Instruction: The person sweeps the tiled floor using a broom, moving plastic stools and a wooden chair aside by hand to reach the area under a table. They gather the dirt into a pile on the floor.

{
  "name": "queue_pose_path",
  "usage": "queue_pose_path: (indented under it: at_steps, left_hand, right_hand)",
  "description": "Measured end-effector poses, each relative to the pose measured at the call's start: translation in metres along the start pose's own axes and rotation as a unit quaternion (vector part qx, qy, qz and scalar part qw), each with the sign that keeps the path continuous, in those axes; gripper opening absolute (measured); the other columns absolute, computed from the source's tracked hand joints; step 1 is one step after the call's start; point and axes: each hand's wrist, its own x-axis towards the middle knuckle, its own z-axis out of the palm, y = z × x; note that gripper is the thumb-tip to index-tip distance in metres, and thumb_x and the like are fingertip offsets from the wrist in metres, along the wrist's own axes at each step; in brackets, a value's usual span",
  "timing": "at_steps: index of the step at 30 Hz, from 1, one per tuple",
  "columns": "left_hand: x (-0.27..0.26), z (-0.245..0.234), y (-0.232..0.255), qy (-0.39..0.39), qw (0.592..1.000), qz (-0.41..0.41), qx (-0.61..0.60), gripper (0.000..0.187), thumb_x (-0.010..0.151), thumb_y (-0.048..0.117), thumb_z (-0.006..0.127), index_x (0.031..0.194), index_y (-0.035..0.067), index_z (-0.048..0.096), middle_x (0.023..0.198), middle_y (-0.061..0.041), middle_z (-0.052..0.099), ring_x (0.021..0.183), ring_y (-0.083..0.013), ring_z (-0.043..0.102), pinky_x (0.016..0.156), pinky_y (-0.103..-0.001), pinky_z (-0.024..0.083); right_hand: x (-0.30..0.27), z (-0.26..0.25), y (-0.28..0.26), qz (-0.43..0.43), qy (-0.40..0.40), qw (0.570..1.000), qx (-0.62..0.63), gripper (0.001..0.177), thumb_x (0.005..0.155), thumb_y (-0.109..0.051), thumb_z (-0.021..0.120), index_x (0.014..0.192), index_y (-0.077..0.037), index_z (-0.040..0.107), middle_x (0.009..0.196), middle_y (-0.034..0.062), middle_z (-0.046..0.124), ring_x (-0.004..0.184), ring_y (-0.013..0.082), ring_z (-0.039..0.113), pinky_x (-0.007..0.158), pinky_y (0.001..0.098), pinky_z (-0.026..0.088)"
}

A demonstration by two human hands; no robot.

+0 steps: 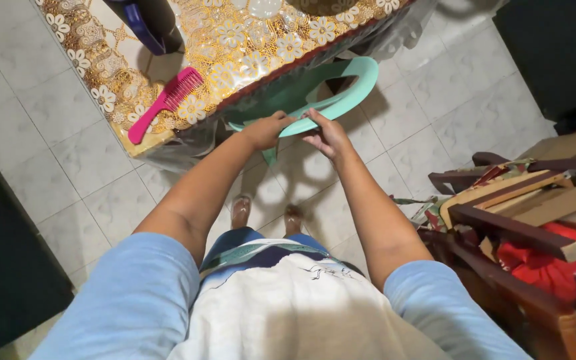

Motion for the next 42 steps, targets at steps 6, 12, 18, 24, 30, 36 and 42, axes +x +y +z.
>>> queue_pose_path:
  at_steps: [6, 12, 18, 24, 30, 36, 42]
  left_hand:
    - [-0.005, 0.003, 0.013, 0.030, 0.997, -0.061, 0.024, 0.075, 0.084, -0.009, 0.056, 0.147, 0.032, 0.052, 0.143, -0.009, 0.055, 0.120, -0.0384, 0.062, 0.097, -0.046, 0.051]
    - [0.005, -0.013, 0.025, 0.037, 0.986, -0.136, 0.090, 0.078, 0.082, -0.010, 0.056, 0.146, 0.034, 0.051, 0.136, -0.005, 0.059, 0.116, -0.0355, 0.064, 0.090, -0.049, 0.053]
    - [0.011, 0.000, 0.020, 0.076, 0.979, -0.148, 0.121, 0.072, 0.083, -0.008, 0.057, 0.144, 0.031, 0.053, 0.131, -0.006, 0.062, 0.109, -0.0363, 0.066, 0.087, -0.049, 0.054]
    - [0.003, 0.001, 0.025, 0.090, 0.976, -0.149, 0.129, 0.067, 0.090, -0.005, 0.057, 0.146, 0.031, 0.053, 0.132, -0.007, 0.062, 0.111, -0.0359, 0.066, 0.090, -0.049, 0.054]
    - [-0.016, -0.021, 0.080, 0.083, 0.971, -0.190, 0.118, 0.091, 0.073, 0.020, 0.083, 0.151, 0.022, 0.036, 0.142, -0.011, 0.047, 0.130, -0.0351, 0.048, 0.100, -0.057, 0.042]
    - [-0.090, -0.034, 0.065, 0.242, 0.951, -0.192, -0.018, 0.090, 0.080, 0.020, 0.080, 0.156, 0.015, 0.033, 0.148, -0.016, 0.047, 0.134, -0.0375, 0.049, 0.102, -0.050, 0.045]
    - [-0.226, -0.077, -0.012, 0.396, 0.881, -0.219, -0.138, 0.082, 0.085, 0.017, 0.075, 0.156, 0.011, 0.035, 0.150, -0.022, 0.047, 0.126, -0.0355, 0.057, 0.108, -0.043, 0.046]
  right_hand:
    - [0.014, -0.022, -0.014, 0.073, -0.009, 0.997, -0.002, 0.030, 0.099, -0.019, 0.067, 0.119, 0.003, 0.061, 0.118, 0.0189, 0.069, 0.110, 0.0296, 0.072, 0.096, 0.0438, 0.062]
    - [0.036, -0.015, -0.043, 0.156, -0.028, 0.986, -0.051, 0.036, 0.098, -0.023, 0.065, 0.122, 0.003, 0.060, 0.121, 0.0209, 0.069, 0.110, 0.0329, 0.072, 0.093, 0.0445, 0.061]
    - [0.006, -0.002, -0.073, 0.158, -0.005, 0.969, -0.191, 0.044, 0.098, -0.033, 0.064, 0.130, -0.004, 0.059, 0.123, 0.0163, 0.069, 0.107, 0.0332, 0.073, 0.089, 0.0462, 0.065]
    - [-0.013, 0.012, -0.063, 0.129, -0.019, 0.972, -0.196, 0.050, 0.094, -0.027, 0.070, 0.135, -0.004, 0.054, 0.125, 0.0142, 0.066, 0.108, 0.0363, 0.072, 0.086, 0.0494, 0.066]
    - [-0.040, 0.055, -0.031, 0.039, -0.003, 0.709, -0.704, 0.069, 0.083, -0.033, 0.085, 0.136, -0.005, 0.050, 0.124, 0.0201, 0.065, 0.109, 0.0400, 0.070, 0.088, 0.0491, 0.058]
    - [-0.082, 0.164, 0.008, -0.175, -0.007, 0.589, -0.789, 0.064, 0.085, -0.025, 0.078, 0.140, -0.011, 0.049, 0.125, 0.0205, 0.062, 0.109, 0.0424, 0.064, 0.089, 0.0500, 0.054]
    - [-0.064, 0.311, 0.065, -0.238, -0.119, 0.569, -0.778, 0.070, 0.085, -0.021, 0.075, 0.146, -0.012, 0.042, 0.128, 0.0208, 0.058, 0.105, 0.0430, 0.065, 0.083, 0.0507, 0.055]
